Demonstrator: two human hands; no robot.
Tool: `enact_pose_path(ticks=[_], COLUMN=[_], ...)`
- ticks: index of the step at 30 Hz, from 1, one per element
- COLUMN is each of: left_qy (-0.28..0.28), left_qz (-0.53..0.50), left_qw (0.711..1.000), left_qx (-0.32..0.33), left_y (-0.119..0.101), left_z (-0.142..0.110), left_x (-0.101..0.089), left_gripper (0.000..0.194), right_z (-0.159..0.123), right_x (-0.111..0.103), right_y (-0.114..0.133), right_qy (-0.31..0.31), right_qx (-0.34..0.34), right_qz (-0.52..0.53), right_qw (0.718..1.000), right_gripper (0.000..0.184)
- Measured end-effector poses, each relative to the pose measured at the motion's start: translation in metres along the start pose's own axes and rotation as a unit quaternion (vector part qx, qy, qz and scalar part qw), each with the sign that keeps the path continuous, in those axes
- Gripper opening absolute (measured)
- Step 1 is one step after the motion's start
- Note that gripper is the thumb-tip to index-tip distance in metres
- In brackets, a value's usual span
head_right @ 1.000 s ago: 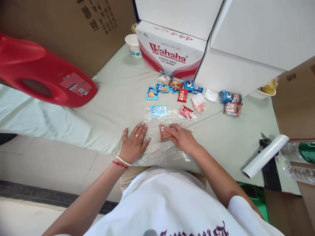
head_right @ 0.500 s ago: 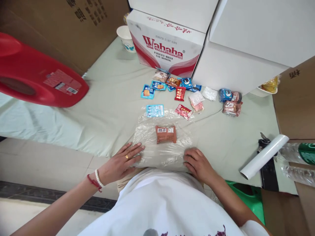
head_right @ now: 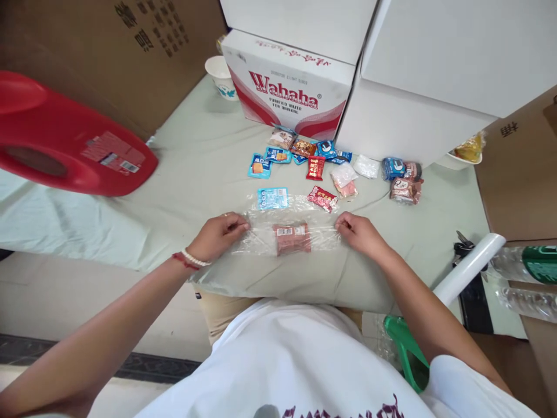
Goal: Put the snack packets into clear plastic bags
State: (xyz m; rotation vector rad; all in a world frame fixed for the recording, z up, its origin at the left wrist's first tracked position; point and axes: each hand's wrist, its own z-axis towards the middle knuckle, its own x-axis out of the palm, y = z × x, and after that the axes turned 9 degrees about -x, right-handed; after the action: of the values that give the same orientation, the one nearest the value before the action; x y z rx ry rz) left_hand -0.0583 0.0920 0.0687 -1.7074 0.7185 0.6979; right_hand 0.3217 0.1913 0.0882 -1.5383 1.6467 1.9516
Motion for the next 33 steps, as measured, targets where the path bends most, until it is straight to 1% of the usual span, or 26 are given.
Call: enact_pose_path(ticks=[2,4,6,8,9,10,12,14,16,18,20,22,24,25,26,28,30,33], left_qy=[-0.022,-0.039,-0.054,-0.079,-0.095,-0.112,-0.131,-0.124,-0.103,-0.084,-0.064,-0.05,-0.055,-0.063,-0.071,-0.086,-0.088,-0.052], left_qz=[0.046,0.092,0.119,0.125,0.122,0.118,0.112,0.104,0.091,0.079,0.072,0.066,0.055,0.045,0.032,-0.004,-0.043,-0.124], left_qw=[0.999,0.994,0.99,0.987,0.985,0.982,0.979,0.979,0.98,0.98,0.98,0.983,0.988,0.99,0.992,0.994,0.994,0.99], left_qx=[-0.013,-0.035,-0.053,-0.068,-0.078,-0.09,-0.111,-0.125,-0.141,-0.162,-0.173,-0.161,-0.132,-0.114,-0.096,-0.063,-0.04,-0.04], left_y=[-0.001,-0.003,-0.006,-0.009,-0.01,-0.011,-0.013,-0.014,-0.015,-0.015,-0.015,-0.014,-0.012,-0.01,-0.007,-0.001,0.004,0.001], left_z=[0.015,0.022,0.022,0.018,0.016,0.014,0.013,0.014,0.017,0.02,0.024,0.026,0.026,0.025,0.022,0.013,-0.002,-0.028], left_x=[0.009,0.018,0.024,0.029,0.03,0.032,0.034,0.034,0.032,0.03,0.027,0.027,0.027,0.026,0.025,0.022,0.017,0.009], left_gripper=[0.028,0.026,0.023,0.02,0.024,0.032,0.046,0.047,0.04,0.032,0.023,0.017,0.013,0.009,0.005,0.003,0.003,0.002], right_z=[0.021,0.041,0.06,0.078,0.087,0.096,0.11,0.119,0.122,0.118,0.106,0.087,0.065,0.055,0.045,0.029,0.02,0.015], right_x=[-0.002,-0.001,0.006,0.019,0.026,0.033,0.045,0.05,0.046,0.037,0.028,0.024,0.027,0.031,0.036,0.048,0.058,0.069], right_y=[0.004,0.016,0.035,0.054,0.062,0.068,0.075,0.077,0.079,0.085,0.094,0.104,0.108,0.108,0.106,0.097,0.086,0.073], right_qy=[0.003,-0.011,-0.015,0.004,0.016,0.028,0.046,0.062,0.082,0.101,0.113,0.145,0.192,0.213,0.23,0.246,0.245,0.227], right_qx=[-0.006,-0.047,-0.104,-0.135,-0.137,-0.13,-0.098,-0.062,-0.041,-0.056,-0.113,-0.202,-0.282,-0.308,-0.321,-0.323,-0.311,-0.293], right_qz=[-0.107,-0.181,-0.206,-0.224,-0.238,-0.254,-0.283,-0.286,-0.248,-0.195,-0.172,-0.192,-0.232,-0.251,-0.266,-0.282,-0.279,-0.243], right_qw=[0.994,0.982,0.973,0.965,0.961,0.958,0.953,0.954,0.964,0.974,0.972,0.949,0.911,0.893,0.879,0.869,0.875,0.897], right_gripper=[0.02,0.021,0.026,0.035,0.041,0.045,0.045,0.032,0.02,0.02,0.026,0.031,0.036,0.04,0.044,0.054,0.061,0.063])
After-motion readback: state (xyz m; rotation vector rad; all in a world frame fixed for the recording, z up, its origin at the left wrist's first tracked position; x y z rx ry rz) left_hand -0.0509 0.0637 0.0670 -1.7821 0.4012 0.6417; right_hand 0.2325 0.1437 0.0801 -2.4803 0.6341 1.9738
